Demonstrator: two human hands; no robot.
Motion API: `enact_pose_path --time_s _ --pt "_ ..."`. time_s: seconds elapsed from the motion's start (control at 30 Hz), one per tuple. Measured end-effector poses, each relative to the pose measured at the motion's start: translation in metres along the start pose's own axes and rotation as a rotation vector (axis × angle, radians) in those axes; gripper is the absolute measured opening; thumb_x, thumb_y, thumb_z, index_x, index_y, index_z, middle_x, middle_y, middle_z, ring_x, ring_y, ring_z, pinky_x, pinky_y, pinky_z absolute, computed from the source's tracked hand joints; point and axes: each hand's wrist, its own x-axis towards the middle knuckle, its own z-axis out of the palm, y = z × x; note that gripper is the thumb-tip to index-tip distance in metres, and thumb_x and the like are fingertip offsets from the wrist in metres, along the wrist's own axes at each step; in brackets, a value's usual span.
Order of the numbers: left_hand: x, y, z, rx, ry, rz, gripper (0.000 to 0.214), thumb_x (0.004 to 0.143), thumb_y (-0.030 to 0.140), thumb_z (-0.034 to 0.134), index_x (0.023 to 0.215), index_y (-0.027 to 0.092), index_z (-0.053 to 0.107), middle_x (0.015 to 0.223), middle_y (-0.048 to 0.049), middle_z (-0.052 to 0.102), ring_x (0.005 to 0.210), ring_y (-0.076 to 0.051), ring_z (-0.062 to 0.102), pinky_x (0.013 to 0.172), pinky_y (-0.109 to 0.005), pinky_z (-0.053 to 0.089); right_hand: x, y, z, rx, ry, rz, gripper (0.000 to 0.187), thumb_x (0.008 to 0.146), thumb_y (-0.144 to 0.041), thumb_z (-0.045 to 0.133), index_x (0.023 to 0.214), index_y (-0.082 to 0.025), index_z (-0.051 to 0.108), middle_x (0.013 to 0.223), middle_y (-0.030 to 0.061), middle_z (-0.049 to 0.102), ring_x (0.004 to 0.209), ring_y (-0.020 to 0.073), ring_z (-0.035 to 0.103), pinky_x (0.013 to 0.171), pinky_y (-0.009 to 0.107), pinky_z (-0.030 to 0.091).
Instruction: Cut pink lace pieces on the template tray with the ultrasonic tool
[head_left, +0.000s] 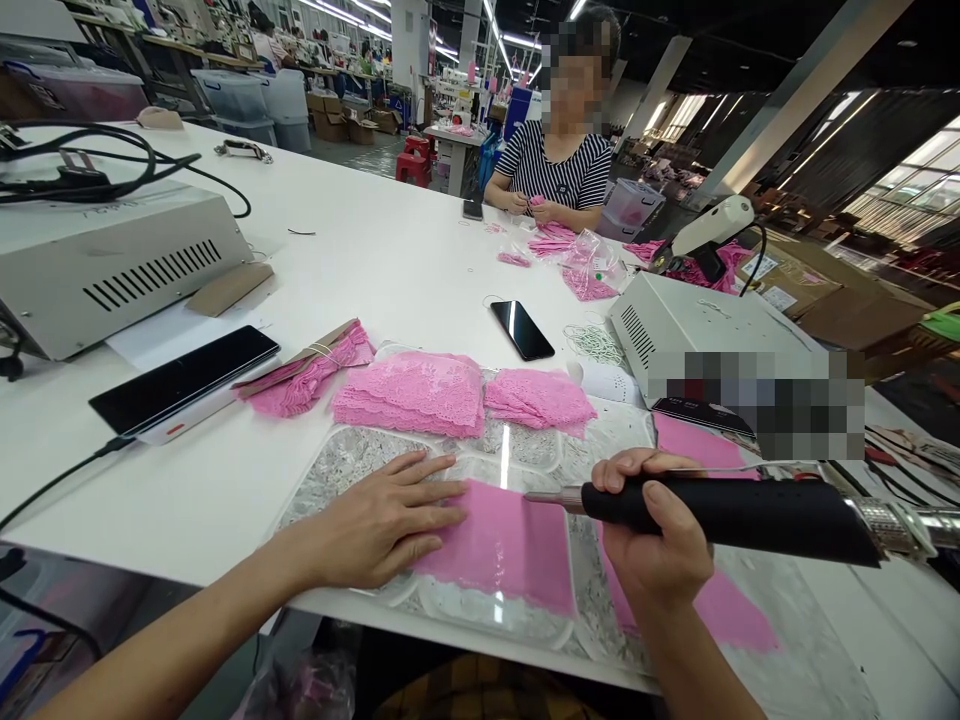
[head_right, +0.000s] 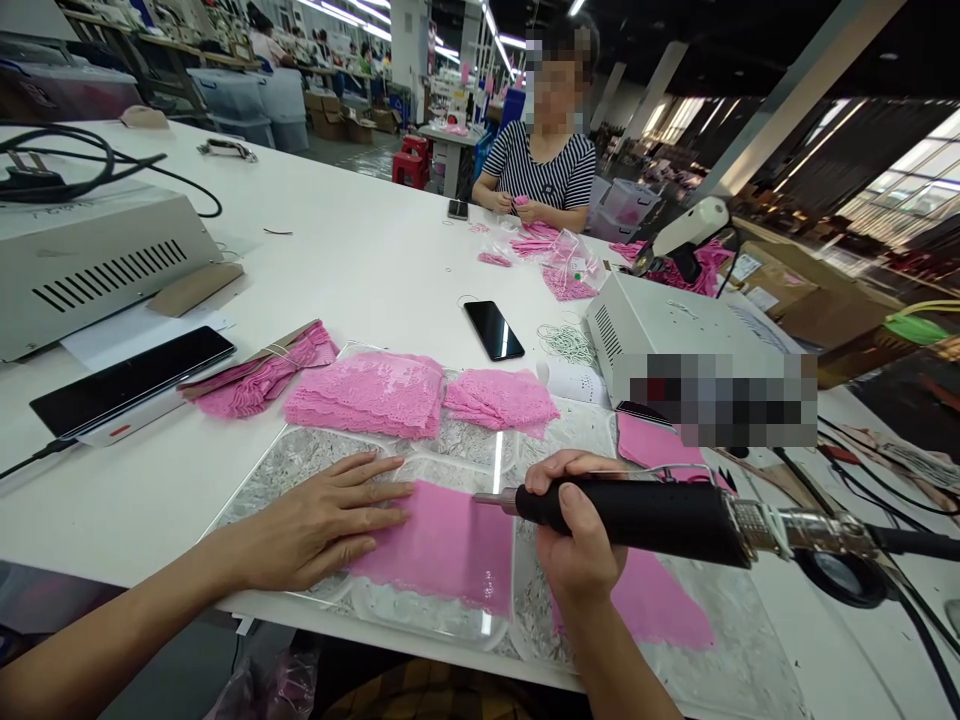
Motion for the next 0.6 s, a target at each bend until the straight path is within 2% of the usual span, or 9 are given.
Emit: enact_pose_path --time_s 0.3,0.43,0.5,0.6 --pt "0.002 -0.001 -0.002 -0.007 -0.004 0.004 0.041 0.097 0.028 0.049 0.138 0.026 0.05 0.142 -0.0029 0.05 0.142 -0.026 0.03 0.118 -0.046 0.025 -0.001 0.002 0.0 -0.006 -0.039 0.003 0.006 0.073 -0.021 0.06 0.079 -0.021 0.059 0.07 -0.0019 0.055 0.057 0.0108 0.053 0.056 0.03 0.047" --pt "0.0 -0.004 -0.001 0.019 0.012 0.027 0.042 0.096 0.028 0.048 0.138 0.025 0.05 0.139 -0.0038 0.054 0.141 -0.026 0.032 0.117 -0.046 0.027 0.002 -0.002 -0.002 0.007 0.008 0.015 0.008 0.071 -0.022 0.061 0.079 -0.021 0.059 0.072 -0.0018 0.054 0.057 0.0107 0.052 0.056 0.03 0.046" --pt "0.001 -0.003 -0.003 0.024 0.05 0.049 0.04 0.097 0.026 0.048 0.136 0.023 0.052 0.136 -0.0047 0.057 0.14 -0.026 0.035 0.115 -0.045 0.03 0.005 -0.006 -0.007 0.017 0.052 0.007 0.009 0.07 -0.022 0.06 0.079 -0.021 0.059 0.071 -0.0017 0.054 0.056 0.0103 0.051 0.055 0.03 0.045" --pt "0.007 0.009 -0.007 0.01 0.149 0.071 0.032 0.098 0.022 0.044 0.127 0.02 0.059 0.126 -0.0066 0.064 0.128 -0.024 0.05 0.11 -0.04 0.038 0.01 -0.013 -0.02 0.001 0.107 -0.004 0.01 0.066 -0.021 0.059 0.076 -0.02 0.059 0.069 -0.0019 0.053 0.054 0.0101 0.05 0.054 0.029 0.044"
